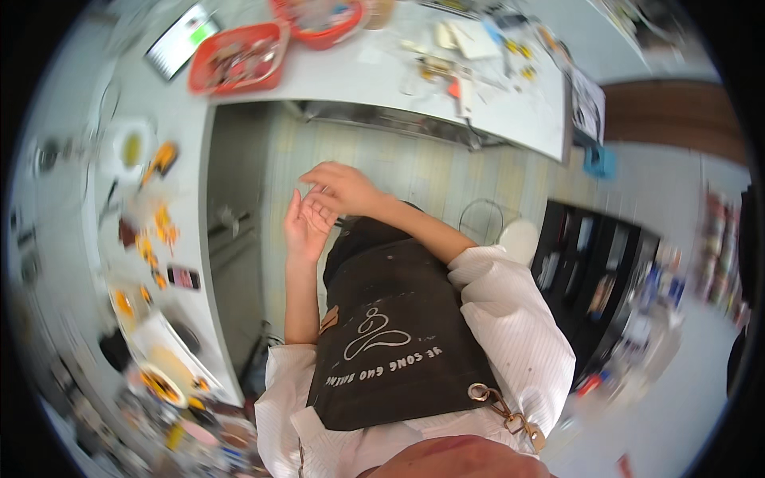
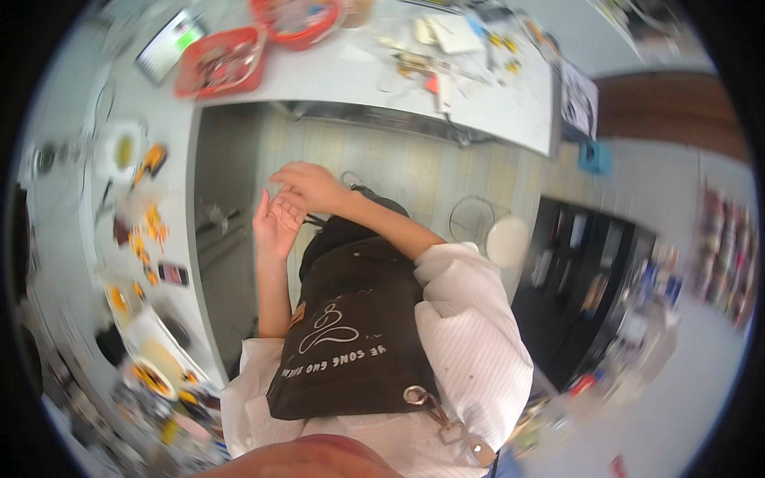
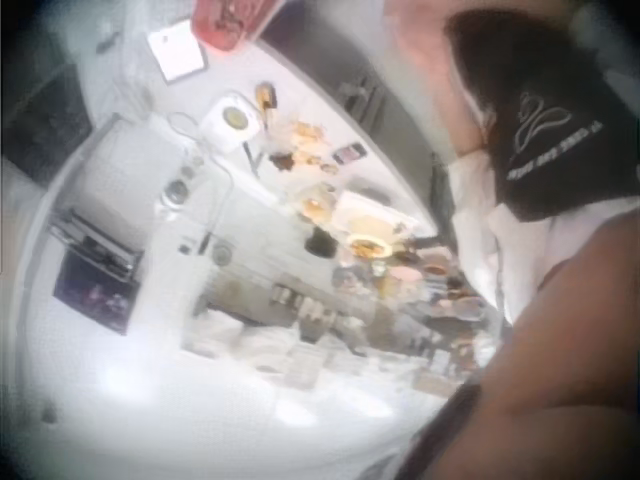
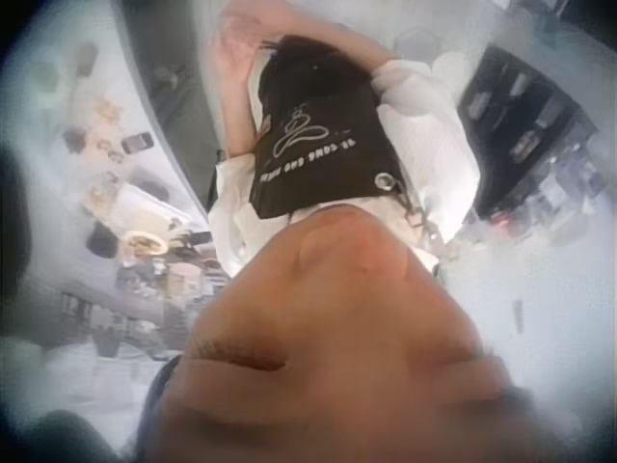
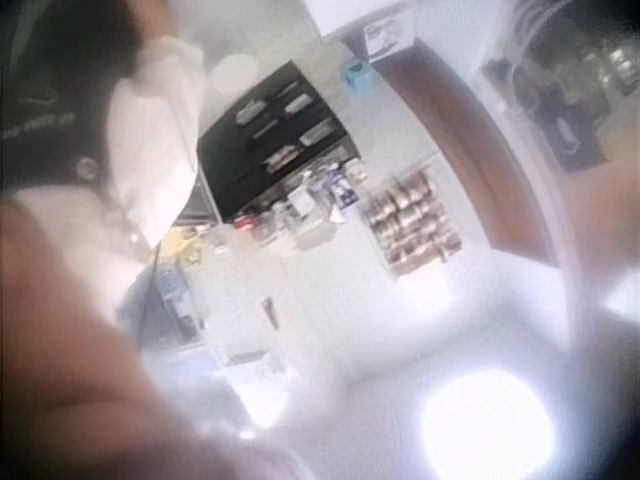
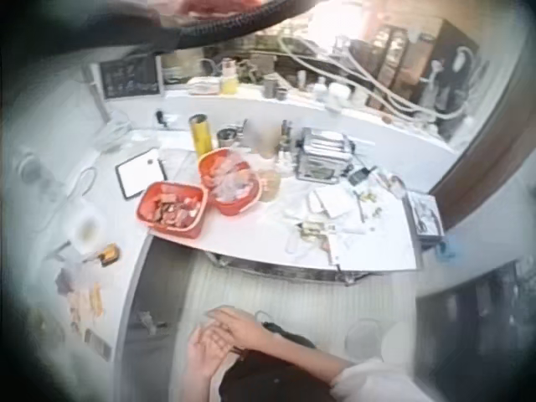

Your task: The person assembles small yellow and black construction vehicle toys using a hot glue gun. They pick up parts, apply glue, attach components, and place the assembled toys on a white board. The person also handles a larger excavator toy and positions it on the board.

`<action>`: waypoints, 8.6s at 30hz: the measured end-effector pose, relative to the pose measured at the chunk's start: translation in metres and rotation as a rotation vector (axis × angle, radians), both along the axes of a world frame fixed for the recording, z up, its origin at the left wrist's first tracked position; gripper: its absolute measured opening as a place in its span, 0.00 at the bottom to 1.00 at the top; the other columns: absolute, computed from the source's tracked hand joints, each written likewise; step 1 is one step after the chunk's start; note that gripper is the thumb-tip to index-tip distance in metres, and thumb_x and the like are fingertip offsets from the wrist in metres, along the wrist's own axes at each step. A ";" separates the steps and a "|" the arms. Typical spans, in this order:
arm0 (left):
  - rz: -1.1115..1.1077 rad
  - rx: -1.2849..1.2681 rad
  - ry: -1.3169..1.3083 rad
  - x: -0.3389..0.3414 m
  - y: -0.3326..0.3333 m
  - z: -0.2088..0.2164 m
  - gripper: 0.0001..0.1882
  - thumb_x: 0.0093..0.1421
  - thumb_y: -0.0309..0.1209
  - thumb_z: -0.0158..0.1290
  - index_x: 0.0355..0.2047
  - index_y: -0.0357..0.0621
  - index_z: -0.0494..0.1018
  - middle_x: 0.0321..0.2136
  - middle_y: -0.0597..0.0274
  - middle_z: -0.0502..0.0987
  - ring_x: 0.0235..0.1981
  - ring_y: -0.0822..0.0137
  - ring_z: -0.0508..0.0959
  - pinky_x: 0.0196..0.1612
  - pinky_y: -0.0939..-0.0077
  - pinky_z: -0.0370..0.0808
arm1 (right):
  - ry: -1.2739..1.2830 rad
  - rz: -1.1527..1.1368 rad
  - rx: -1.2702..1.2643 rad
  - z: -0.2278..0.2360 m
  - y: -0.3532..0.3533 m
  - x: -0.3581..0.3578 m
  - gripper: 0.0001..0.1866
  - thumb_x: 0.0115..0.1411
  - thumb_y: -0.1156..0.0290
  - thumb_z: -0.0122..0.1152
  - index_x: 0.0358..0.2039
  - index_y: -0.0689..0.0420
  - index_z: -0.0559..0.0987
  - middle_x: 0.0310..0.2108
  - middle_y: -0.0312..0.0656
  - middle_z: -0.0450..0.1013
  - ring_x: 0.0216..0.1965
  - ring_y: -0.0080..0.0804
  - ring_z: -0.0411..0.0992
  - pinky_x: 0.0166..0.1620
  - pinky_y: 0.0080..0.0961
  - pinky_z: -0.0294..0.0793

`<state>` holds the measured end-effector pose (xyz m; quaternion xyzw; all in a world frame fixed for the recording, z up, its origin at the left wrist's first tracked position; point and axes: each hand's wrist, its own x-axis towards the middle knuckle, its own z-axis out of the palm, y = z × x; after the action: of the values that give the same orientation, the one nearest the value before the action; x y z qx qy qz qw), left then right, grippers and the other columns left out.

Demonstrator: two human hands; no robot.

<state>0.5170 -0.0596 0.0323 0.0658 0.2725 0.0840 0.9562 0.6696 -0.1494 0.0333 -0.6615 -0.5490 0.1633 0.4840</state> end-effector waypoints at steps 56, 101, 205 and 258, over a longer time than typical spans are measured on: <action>-0.111 0.685 0.566 0.356 -0.259 0.009 0.10 0.68 0.34 0.55 0.47 0.45 0.76 0.45 0.66 0.80 0.45 0.73 0.79 0.46 0.79 0.74 | -0.102 -0.736 -0.360 -0.226 -0.333 0.622 0.15 0.58 0.73 0.61 0.45 0.65 0.82 0.41 0.54 0.81 0.43 0.49 0.79 0.48 0.43 0.77; 1.602 0.039 1.035 -0.227 0.032 0.016 0.08 0.70 0.27 0.52 0.47 0.40 0.75 0.46 0.63 0.79 0.44 0.74 0.79 0.45 0.80 0.73 | -0.402 1.079 0.001 -0.114 0.580 -0.483 0.21 0.59 0.71 0.62 0.54 0.52 0.77 0.53 0.47 0.73 0.53 0.48 0.73 0.50 0.42 0.77; 1.843 0.302 0.041 -0.537 0.061 -0.059 0.33 0.61 0.18 0.53 0.67 0.42 0.60 0.68 0.57 0.60 0.69 0.51 0.62 0.68 0.62 0.65 | -0.425 1.372 0.420 -0.007 0.395 -0.605 0.17 0.53 0.77 0.64 0.44 0.49 0.84 0.38 0.32 0.79 0.41 0.33 0.77 0.40 0.29 0.80; 0.633 0.725 0.286 -0.272 -0.029 0.028 0.23 0.66 0.39 0.59 0.53 0.35 0.75 0.43 0.69 0.70 0.38 0.75 0.70 0.39 0.81 0.67 | 1.692 1.188 -1.252 -0.001 0.127 -0.212 0.23 0.63 0.72 0.64 0.57 0.65 0.73 0.50 0.47 0.77 0.40 0.29 0.75 0.42 0.24 0.76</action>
<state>0.2448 -0.0889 0.0607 0.3186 0.3607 0.4494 0.7526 0.4579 -0.0226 0.0328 -0.1096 -0.1026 0.9793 0.1356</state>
